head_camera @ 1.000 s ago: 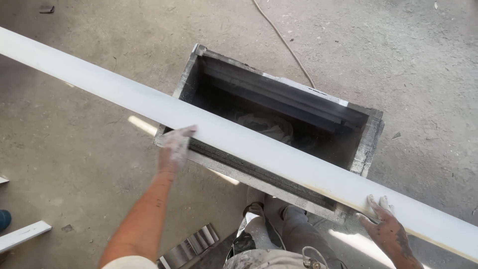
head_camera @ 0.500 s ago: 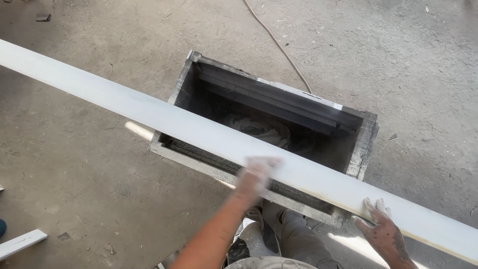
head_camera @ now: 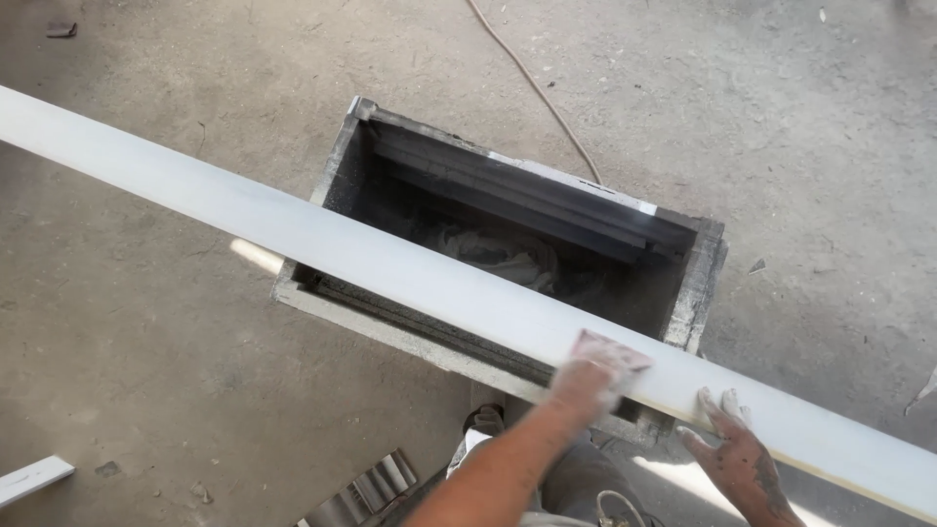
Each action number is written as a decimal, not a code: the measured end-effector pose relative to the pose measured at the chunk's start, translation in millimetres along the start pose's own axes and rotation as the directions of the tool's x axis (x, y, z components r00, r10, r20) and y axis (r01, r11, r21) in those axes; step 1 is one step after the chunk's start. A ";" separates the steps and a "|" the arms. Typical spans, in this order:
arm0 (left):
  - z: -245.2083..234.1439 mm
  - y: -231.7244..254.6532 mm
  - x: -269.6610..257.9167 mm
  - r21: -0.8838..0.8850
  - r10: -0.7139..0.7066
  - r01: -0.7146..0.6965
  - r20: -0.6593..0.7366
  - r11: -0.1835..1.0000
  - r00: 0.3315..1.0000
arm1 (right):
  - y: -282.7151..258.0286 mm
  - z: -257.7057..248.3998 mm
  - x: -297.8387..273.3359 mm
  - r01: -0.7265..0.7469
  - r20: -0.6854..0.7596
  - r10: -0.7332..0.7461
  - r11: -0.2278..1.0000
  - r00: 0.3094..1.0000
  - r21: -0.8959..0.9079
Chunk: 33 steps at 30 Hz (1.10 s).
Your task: Sanding the edges and surfaces of a long white trim board using sandpaper.
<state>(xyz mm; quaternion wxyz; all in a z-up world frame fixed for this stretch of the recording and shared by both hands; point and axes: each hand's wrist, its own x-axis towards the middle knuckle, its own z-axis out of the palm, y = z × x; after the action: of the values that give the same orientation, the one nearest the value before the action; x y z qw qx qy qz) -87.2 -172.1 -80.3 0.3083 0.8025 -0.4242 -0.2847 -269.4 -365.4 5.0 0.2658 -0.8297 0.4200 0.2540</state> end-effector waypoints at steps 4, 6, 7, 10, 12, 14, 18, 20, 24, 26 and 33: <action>-172.8 -94.0 -40.1 -0.019 -0.142 0.147 -0.399 0.989 0.906 | -4.8 -1.7 -4.3 0.040 0.069 -0.043 0.998 0.997 0.040; -251.4 -97.6 -88.3 -0.132 -0.349 0.325 -0.445 0.936 0.825 | 8.0 6.4 -3.4 0.039 0.057 -0.041 0.999 0.998 0.032; -252.5 -129.1 -88.7 -0.184 -0.494 0.476 -0.534 0.860 0.686 | 13.1 7.5 0.2 0.070 0.052 -0.070 0.998 0.996 0.011; -222.4 -61.4 -48.6 -0.537 -0.653 0.377 -0.559 0.755 0.511 | 17.6 9.5 -2.3 0.076 0.035 -0.076 0.997 0.997 0.003; -146.2 -18.5 -20.6 -0.753 -0.689 0.112 -0.516 0.648 0.509 | 4.4 4.3 0.2 0.074 0.029 -0.074 0.997 0.997 0.017; -3.9 -3.2 -12.8 0.011 -0.304 0.331 -0.370 0.944 0.878 | -7.8 -2.4 -9.1 -0.026 0.074 0.030 0.998 0.997 -0.053; -93.7 -20.0 -24.6 0.130 0.054 -0.049 -0.037 0.990 0.998 | -0.1 -2.7 -11.1 0.097 0.037 -0.099 0.993 0.994 0.060; -182.8 -82.1 -61.7 -0.237 -0.349 0.274 -0.381 0.932 0.856 | -7.9 -5.7 -13.9 0.054 0.052 -0.057 0.997 0.997 0.061; -265.9 -144.9 -88.4 -0.294 -0.641 0.588 -0.528 0.754 0.557 | 3.6 8.5 -1.1 0.035 0.037 -0.036 0.999 0.999 0.025; -224.7 -159.6 -61.8 -0.131 -0.303 0.409 -0.869 0.903 0.390 | 5.1 9.6 -1.6 -0.001 0.016 0.001 1.000 1.000 0.000; -28.9 -13.3 -14.1 -0.098 -0.254 0.243 -0.125 0.965 0.959 | -1.8 0.4 -5.4 0.054 0.023 -0.055 0.998 0.998 0.043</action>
<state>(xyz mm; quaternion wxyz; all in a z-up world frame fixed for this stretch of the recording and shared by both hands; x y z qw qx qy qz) -66.4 -146.7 -68.6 0.3307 0.8538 -0.2859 -0.2828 -270.7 -361.1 8.5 0.2952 -0.8319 0.3994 0.2476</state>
